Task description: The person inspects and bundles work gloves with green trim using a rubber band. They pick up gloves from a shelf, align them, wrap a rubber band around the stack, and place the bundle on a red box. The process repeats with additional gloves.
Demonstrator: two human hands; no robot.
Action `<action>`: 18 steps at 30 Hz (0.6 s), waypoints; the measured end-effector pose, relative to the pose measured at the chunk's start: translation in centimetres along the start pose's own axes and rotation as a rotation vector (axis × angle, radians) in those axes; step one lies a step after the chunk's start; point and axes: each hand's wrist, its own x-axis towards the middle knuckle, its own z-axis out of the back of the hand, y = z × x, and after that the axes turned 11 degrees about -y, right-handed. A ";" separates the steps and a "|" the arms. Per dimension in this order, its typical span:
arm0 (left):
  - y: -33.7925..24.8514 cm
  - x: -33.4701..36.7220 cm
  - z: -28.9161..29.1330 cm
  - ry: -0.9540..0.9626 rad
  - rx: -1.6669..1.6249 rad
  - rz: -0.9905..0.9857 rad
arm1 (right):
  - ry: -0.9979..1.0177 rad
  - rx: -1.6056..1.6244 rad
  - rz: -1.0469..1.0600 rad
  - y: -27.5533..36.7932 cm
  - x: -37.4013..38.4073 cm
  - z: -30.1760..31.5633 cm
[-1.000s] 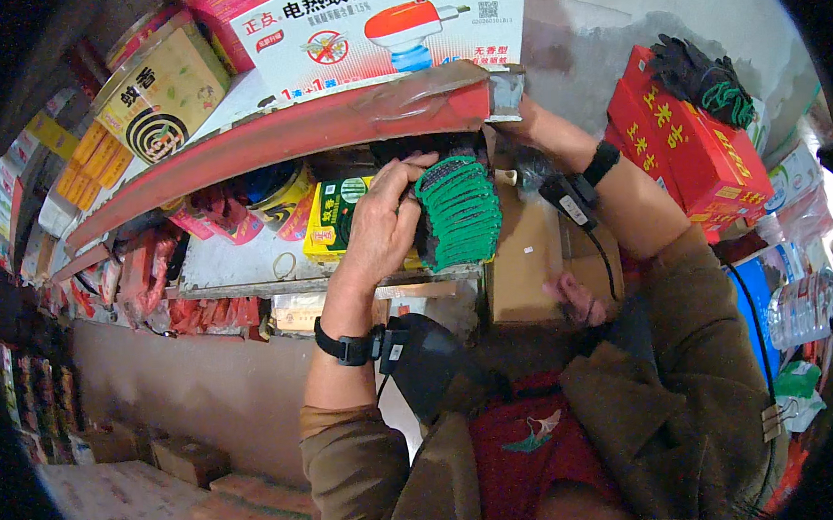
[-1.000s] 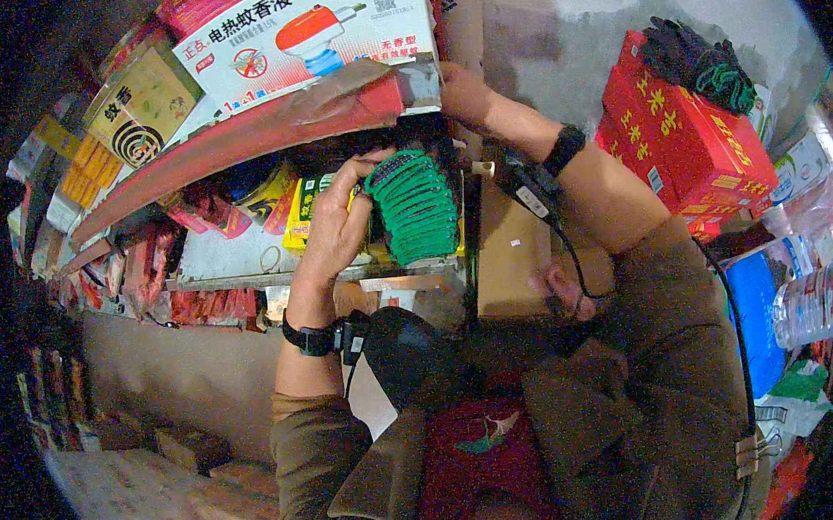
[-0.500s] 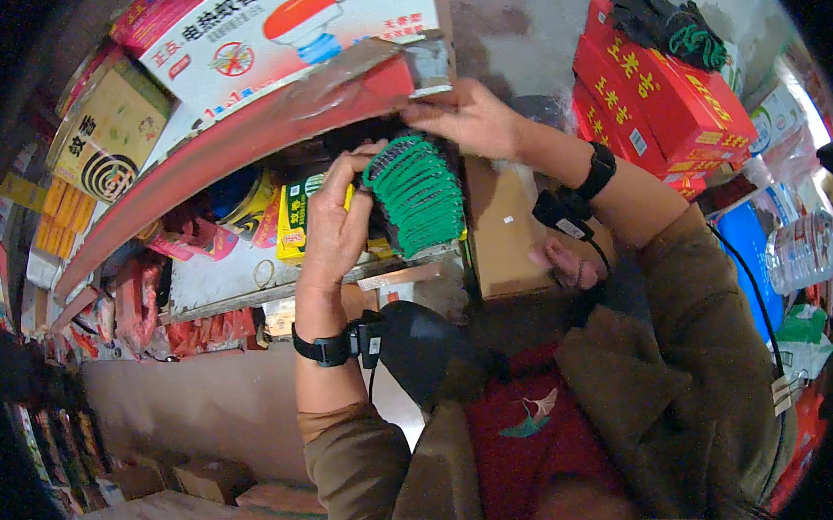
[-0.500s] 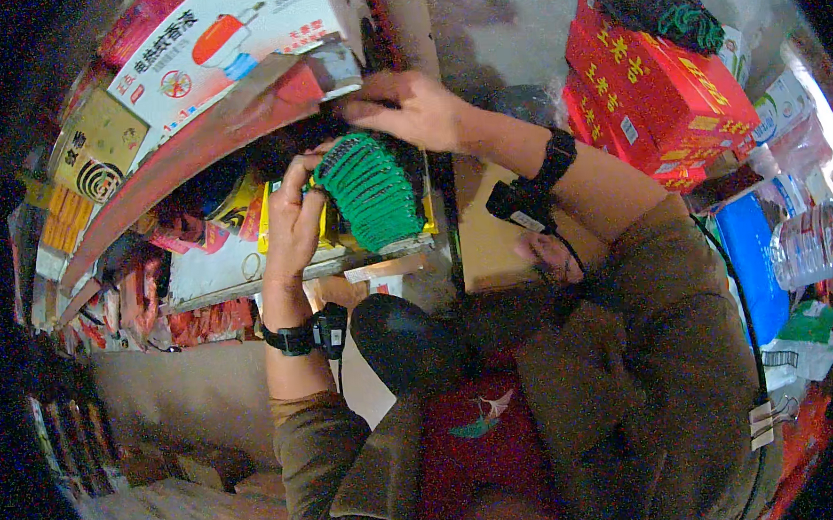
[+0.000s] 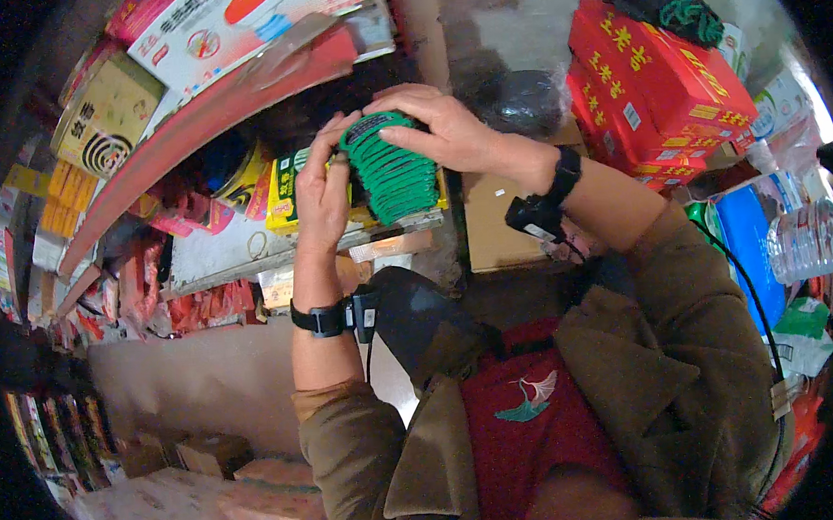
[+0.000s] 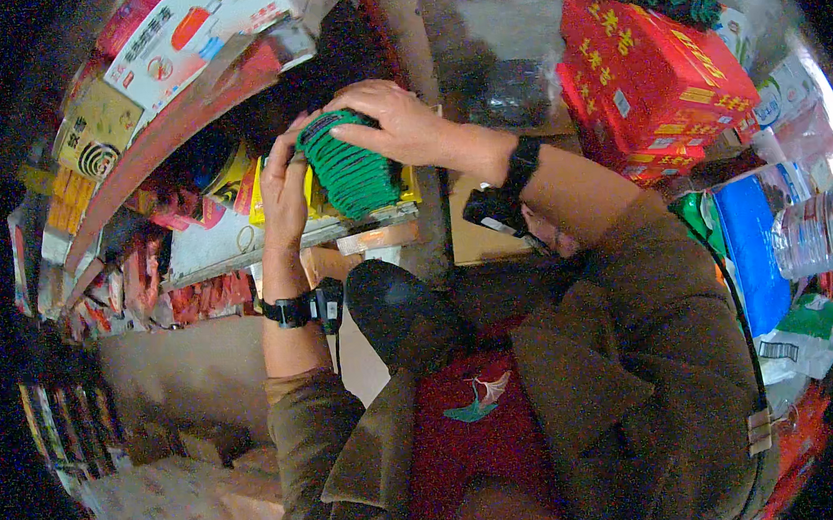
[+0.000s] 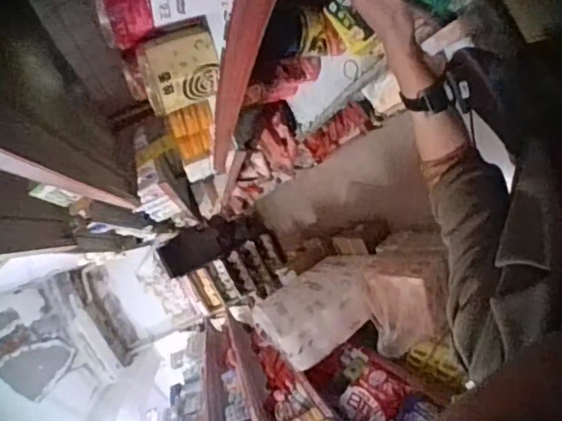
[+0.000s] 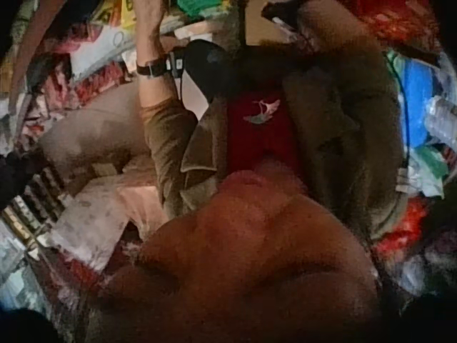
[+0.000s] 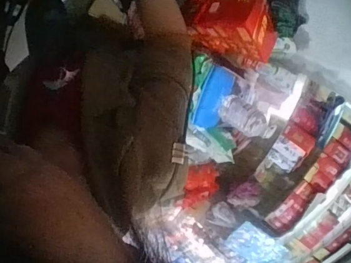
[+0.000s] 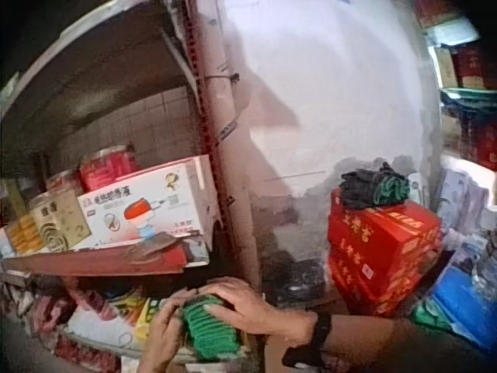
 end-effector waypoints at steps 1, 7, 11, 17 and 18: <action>-0.2 -0.5 0.2 0.002 0.059 0.013 | -0.009 -0.010 -0.003 -0.1 -0.1 -0.3; -4.2 -1.4 0.4 0.057 0.095 0.169 | -0.094 0.009 0.049 -0.5 -0.1 -1.6; -6.4 -2.3 -0.4 0.100 0.289 0.117 | -0.153 -0.033 0.012 0.4 -0.7 -2.6; -5.8 -2.7 -0.9 0.090 0.281 0.139 | -0.116 -0.101 -0.087 0.8 -0.9 -3.7; -5.7 -2.7 -0.8 0.088 0.319 0.135 | -0.141 -0.105 -0.101 0.9 -1.0 -3.8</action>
